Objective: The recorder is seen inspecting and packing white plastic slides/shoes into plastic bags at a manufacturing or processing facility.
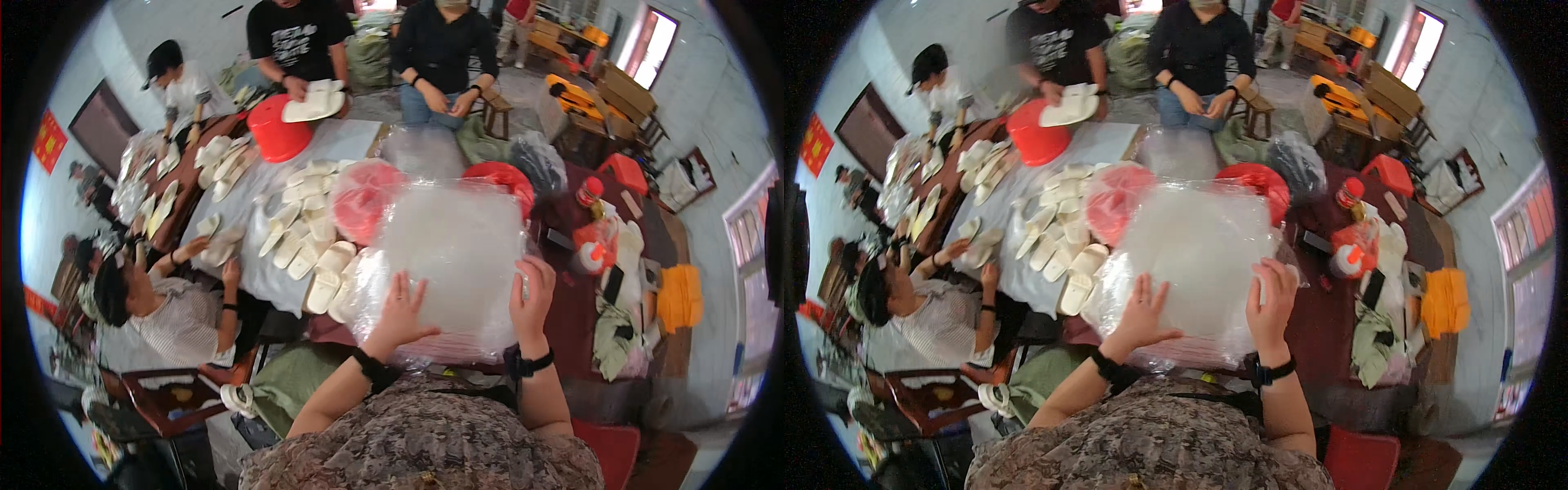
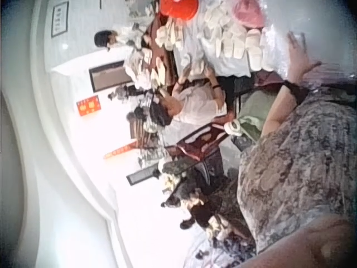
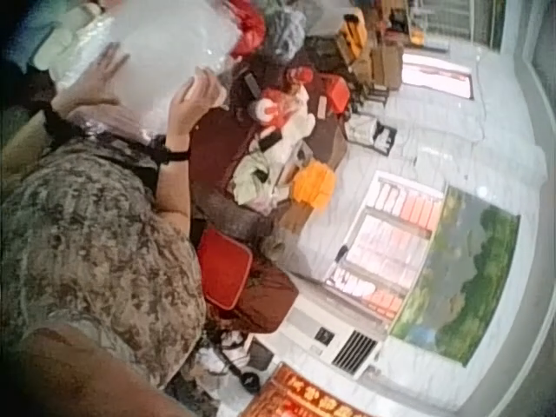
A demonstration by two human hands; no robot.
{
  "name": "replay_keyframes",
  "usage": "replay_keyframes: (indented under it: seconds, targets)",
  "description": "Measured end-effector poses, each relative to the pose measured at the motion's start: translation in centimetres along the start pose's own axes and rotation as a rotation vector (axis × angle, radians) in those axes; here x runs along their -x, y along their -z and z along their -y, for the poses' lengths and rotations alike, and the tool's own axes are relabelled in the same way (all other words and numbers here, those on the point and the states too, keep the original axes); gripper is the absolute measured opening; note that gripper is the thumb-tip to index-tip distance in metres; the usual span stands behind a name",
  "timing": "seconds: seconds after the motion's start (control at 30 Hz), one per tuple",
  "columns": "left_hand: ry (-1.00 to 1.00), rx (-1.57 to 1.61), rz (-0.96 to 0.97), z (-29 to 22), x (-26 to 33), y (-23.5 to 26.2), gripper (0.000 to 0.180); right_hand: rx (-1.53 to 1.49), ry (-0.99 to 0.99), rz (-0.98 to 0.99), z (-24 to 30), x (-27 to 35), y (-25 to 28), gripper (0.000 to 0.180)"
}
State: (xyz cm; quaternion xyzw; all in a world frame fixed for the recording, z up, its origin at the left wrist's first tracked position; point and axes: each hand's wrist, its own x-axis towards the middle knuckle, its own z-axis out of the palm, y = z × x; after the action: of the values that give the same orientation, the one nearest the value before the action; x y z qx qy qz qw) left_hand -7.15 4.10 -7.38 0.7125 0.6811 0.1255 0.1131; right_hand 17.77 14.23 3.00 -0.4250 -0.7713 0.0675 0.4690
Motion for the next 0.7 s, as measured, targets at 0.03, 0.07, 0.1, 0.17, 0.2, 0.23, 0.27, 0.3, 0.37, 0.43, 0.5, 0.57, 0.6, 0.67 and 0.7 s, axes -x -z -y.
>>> replay_keyframes:
  seconds: [0.03,0.07,0.1,0.17,0.2,0.23,0.27,0.3,0.37,0.43,0.5,0.57,0.6,0.67,0.7]
  targets:
    - [0.024,-0.004,-0.005,-0.1,0.0,-0.1,0.119,-0.055,0.072,0.122,1.3,0.1,-0.3,0.029]
    - [0.015,0.011,-0.009,-0.1,0.1,-0.2,0.119,-0.074,0.083,0.132,2.3,0.5,-1.5,0.029]
    - [-0.004,0.029,-0.012,-0.1,0.0,-0.3,0.119,-0.069,0.111,0.281,3.3,1.0,-2.6,0.033]
    - [-0.001,0.057,-0.022,0.1,0.2,-0.6,0.119,0.052,0.095,0.553,3.5,3.2,-5.2,0.05]
    - [-0.007,0.087,-0.029,0.4,0.3,-0.4,0.119,0.046,0.105,0.558,3.6,4.0,-6.1,0.05]
    - [0.002,0.087,-0.033,0.9,0.3,-0.2,0.119,0.109,0.042,0.628,3.7,4.7,-6.8,0.055]
    - [-0.021,0.144,-0.036,1.2,0.4,0.4,0.11,0.175,-0.023,0.696,4.0,5.1,-7.4,0.061]
    - [-0.046,0.201,-0.037,1.7,0.3,1.1,0.101,0.174,-0.02,0.699,4.0,5.2,-7.7,0.061]
    - [-0.022,0.556,-0.122,4.2,0.3,2.8,0.087,0.187,-0.095,0.725,3.9,5.4,-7.9,0.069]
    - [0.132,1.048,-0.416,7.3,0.6,3.1,0.052,0.218,-0.099,0.736,4.0,5.1,-7.9,0.069]
    - [0.418,1.008,-0.668,12.8,1.0,1.5,0.032,0.252,-0.102,0.748,4.3,4.9,-7.9,0.069]
    - [0.687,1.227,-0.747,19.4,1.6,-1.6,0.028,0.248,-0.137,0.764,4.7,4.9,-8.2,0.07]
    - [0.791,1.267,-0.731,22.7,2.4,-3.6,0.038,0.244,-0.137,0.765,4.9,4.9,-8.6,0.07]
    - [1.069,1.283,-0.35,27.0,2.2,-5.7,0.061,0.251,-0.146,0.744,4.8,5.0,-8.6,0.07]
    - [1.06,1.288,-0.326,27.3,1.7,-6.7,0.061,0.267,-0.163,0.74,4.7,5.1,-8.6,0.07]
